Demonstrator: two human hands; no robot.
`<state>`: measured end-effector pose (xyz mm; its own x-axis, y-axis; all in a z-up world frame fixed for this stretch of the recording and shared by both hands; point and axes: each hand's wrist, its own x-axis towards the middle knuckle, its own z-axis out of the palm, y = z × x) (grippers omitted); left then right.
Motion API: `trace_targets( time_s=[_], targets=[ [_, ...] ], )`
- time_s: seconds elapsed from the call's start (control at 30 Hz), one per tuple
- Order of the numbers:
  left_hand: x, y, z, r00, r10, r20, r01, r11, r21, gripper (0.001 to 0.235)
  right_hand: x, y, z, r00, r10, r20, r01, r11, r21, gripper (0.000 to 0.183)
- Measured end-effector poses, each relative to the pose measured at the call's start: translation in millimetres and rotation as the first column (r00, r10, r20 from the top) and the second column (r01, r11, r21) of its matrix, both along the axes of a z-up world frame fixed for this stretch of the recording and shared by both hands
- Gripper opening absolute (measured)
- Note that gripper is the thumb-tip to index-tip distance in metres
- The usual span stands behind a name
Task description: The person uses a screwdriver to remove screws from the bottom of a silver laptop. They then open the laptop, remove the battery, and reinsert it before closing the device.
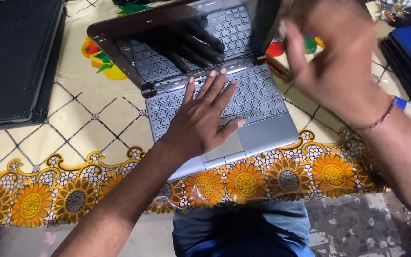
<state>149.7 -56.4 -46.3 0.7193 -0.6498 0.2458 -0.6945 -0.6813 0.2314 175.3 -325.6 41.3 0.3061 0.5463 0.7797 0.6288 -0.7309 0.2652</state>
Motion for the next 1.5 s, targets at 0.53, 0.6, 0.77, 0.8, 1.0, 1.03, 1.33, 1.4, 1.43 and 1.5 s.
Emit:
trace_targets(
  time_s=[0.53, 0.6, 0.77, 0.8, 1.0, 1.03, 1.33, 1.4, 1.43, 1.5],
  targets=[
    [0.2, 5.9, -2.3, 0.999, 0.002, 0.039, 0.003, 0.991, -0.132, 0.078, -12.3, 16.7, -54.0, 0.663, -0.083, -0.744, -0.043, 0.988, -0.148, 0.067],
    [-3.9, 11.4, 10.4, 0.999, -0.012, 0.030, 0.017, 0.986, -0.168, 0.079, -14.6, 17.9, -52.1, 0.658, -0.082, -0.749, -0.055, 0.986, -0.156, 0.069],
    [-26.4, 53.4, 58.8, 0.978, 0.205, -0.047, -0.209, 0.922, -0.325, 0.027, -19.1, 25.1, -37.5, 0.499, -0.123, -0.858, 0.039, 0.992, -0.119, 0.076],
    [-30.8, 63.6, 63.4, 0.977, 0.210, -0.046, -0.213, 0.922, -0.323, 0.027, -21.5, 25.0, -32.9, 0.500, -0.119, -0.858, 0.034, 0.992, -0.117, 0.076],
    [-34.3, 118.1, 57.0, 0.777, 0.478, -0.409, -0.626, 0.527, -0.575, 0.033, -3.7, -1.9, -27.2, 0.691, 0.055, -0.721, 0.157, 0.962, 0.225, 0.055],
    [-32.1, 117.3, 53.4, 0.765, 0.430, -0.480, -0.644, 0.499, -0.580, 0.048, 5.6, -6.5, -29.7, 0.654, 0.178, -0.735, 0.134, 0.929, 0.345, 0.053],
    [-5.7, 74.7, 50.8, 0.771, 0.255, -0.584, -0.635, 0.373, -0.676, 0.072, 38.8, 3.0, -29.4, 0.475, 0.291, -0.830, 0.122, 0.913, 0.390, 0.061],
    [-0.6, 74.8, 48.8, 0.760, 0.238, -0.604, -0.644, 0.398, -0.653, 0.084, 39.7, 6.8, -27.4, 0.476, 0.326, -0.816, 0.103, 0.902, 0.420, 0.073],
    [3.3, 76.9, 45.3, 0.720, 0.299, -0.626, -0.692, 0.376, -0.616, 0.079, 41.7, 5.3, -26.4, 0.446, 0.380, -0.810, 0.157, 0.858, 0.489, 0.076],
    [8.3, 71.7, 49.4, 0.695, 0.314, -0.646, -0.716, 0.382, -0.584, 0.076, 50.9, -26.0, -25.1, 0.443, 0.403, -0.801, 0.253, 0.801, 0.543, 0.082]
  ],
)
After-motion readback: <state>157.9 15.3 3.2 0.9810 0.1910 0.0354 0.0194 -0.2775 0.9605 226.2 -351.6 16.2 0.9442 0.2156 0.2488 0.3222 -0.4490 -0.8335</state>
